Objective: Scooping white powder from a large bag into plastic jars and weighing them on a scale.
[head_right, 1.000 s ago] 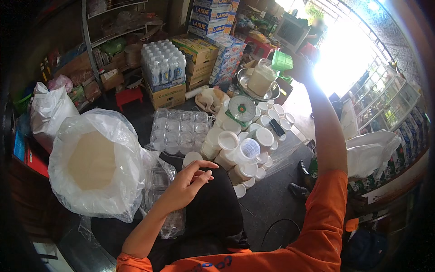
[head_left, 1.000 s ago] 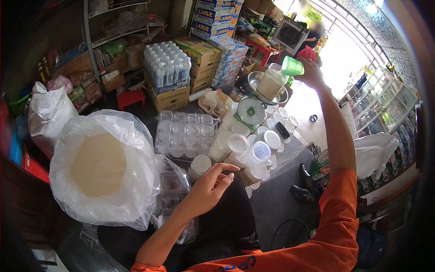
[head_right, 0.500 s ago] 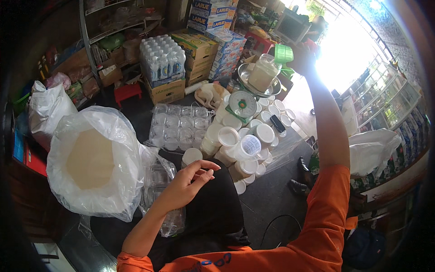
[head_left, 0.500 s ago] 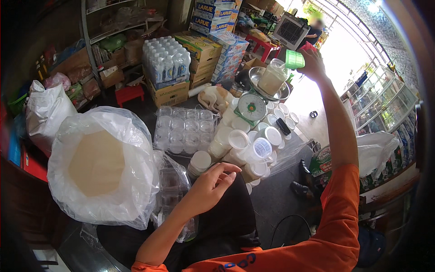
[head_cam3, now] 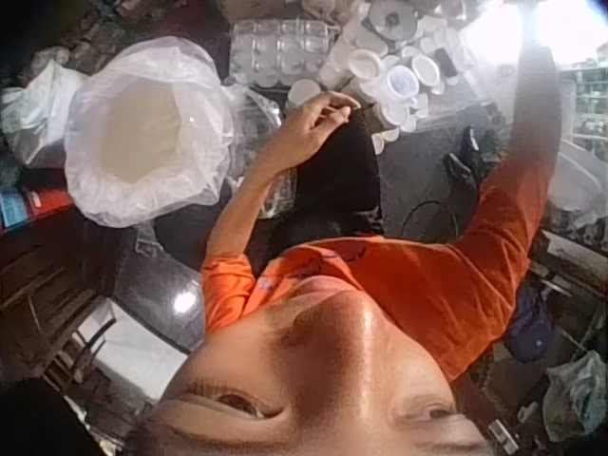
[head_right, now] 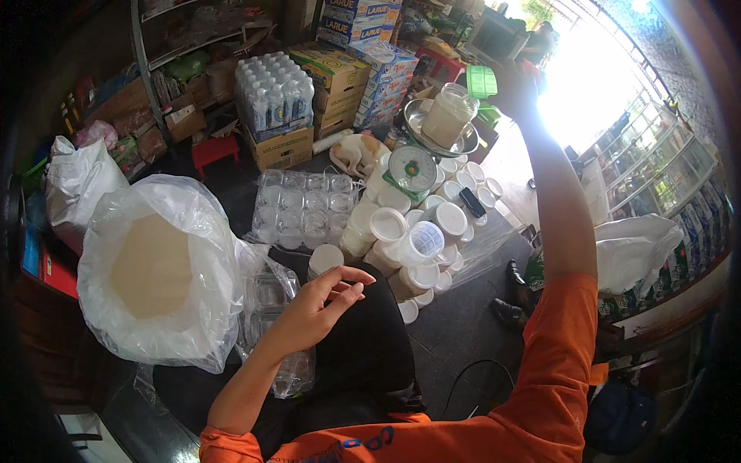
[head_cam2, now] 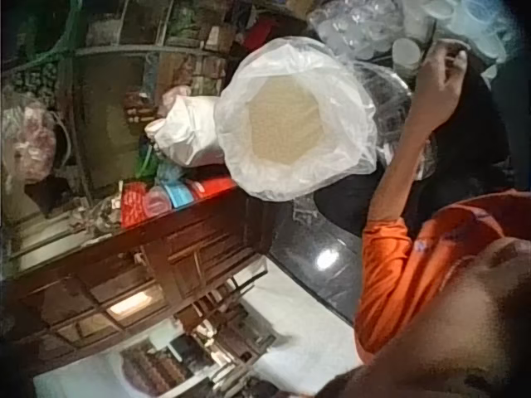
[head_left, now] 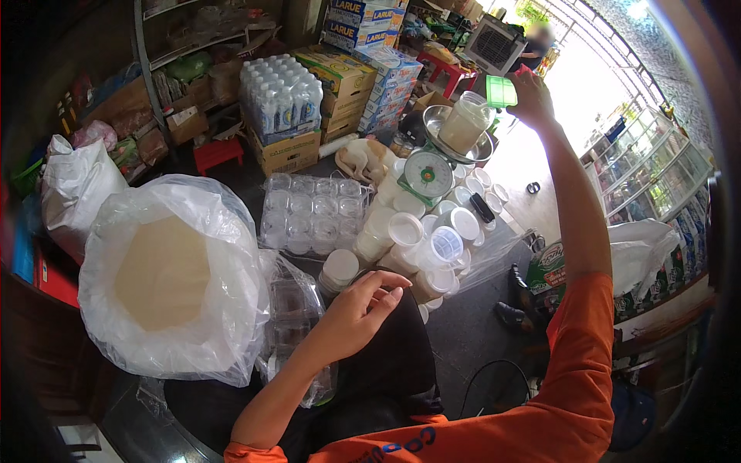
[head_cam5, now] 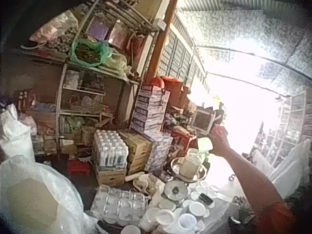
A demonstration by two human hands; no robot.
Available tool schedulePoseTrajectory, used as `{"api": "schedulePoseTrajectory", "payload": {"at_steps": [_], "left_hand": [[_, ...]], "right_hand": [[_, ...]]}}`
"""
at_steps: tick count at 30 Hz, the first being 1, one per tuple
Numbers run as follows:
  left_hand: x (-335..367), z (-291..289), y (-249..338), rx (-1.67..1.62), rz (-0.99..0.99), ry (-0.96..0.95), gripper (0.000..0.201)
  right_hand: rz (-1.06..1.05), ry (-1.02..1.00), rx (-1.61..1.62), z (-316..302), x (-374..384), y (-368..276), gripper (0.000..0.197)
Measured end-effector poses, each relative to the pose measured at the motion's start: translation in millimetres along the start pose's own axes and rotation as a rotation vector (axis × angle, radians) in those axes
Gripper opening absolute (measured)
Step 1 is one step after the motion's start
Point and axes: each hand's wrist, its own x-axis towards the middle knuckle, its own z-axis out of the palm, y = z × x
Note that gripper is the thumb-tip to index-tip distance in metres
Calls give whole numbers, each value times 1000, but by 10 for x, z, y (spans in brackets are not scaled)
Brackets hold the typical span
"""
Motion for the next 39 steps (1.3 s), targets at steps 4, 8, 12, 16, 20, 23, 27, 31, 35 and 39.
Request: {"api": "schedulePoseTrajectory", "payload": {"at_steps": [4,8,12,16,20,23,27,31,35,39], "left_hand": [[-19,-5,-13,-7,15,-1,31],[-29,-11,17,2,22,8,31],[-32,-8,8,-1,12,4,31],[-42,-19,26,-9,18,3,32],[-52,-27,60,1,7,-5,32],[-49,-24,35,-2,18,-6,32],[-58,-19,37,-3,16,-2,31],[-65,-24,13,1,9,-7,31],[-70,-31,17,4,4,19,30],[-53,-33,41,-3,-1,64,29]], "right_hand": [[-53,58,-75,-64,-21,-112,80],[-56,33,-188,-77,-16,-147,94],[-52,25,-94,-143,-64,-181,88],[-52,26,8,-192,-34,-219,84],[-44,67,-2,-191,-82,-177,84],[-2,79,-19,-194,-116,-119,83],[83,-13,41,-243,-143,-124,81],[349,-68,157,-228,-292,-214,79],[544,86,622,-188,-630,-324,77],[759,101,1193,-577,-1313,-850,65]]}}
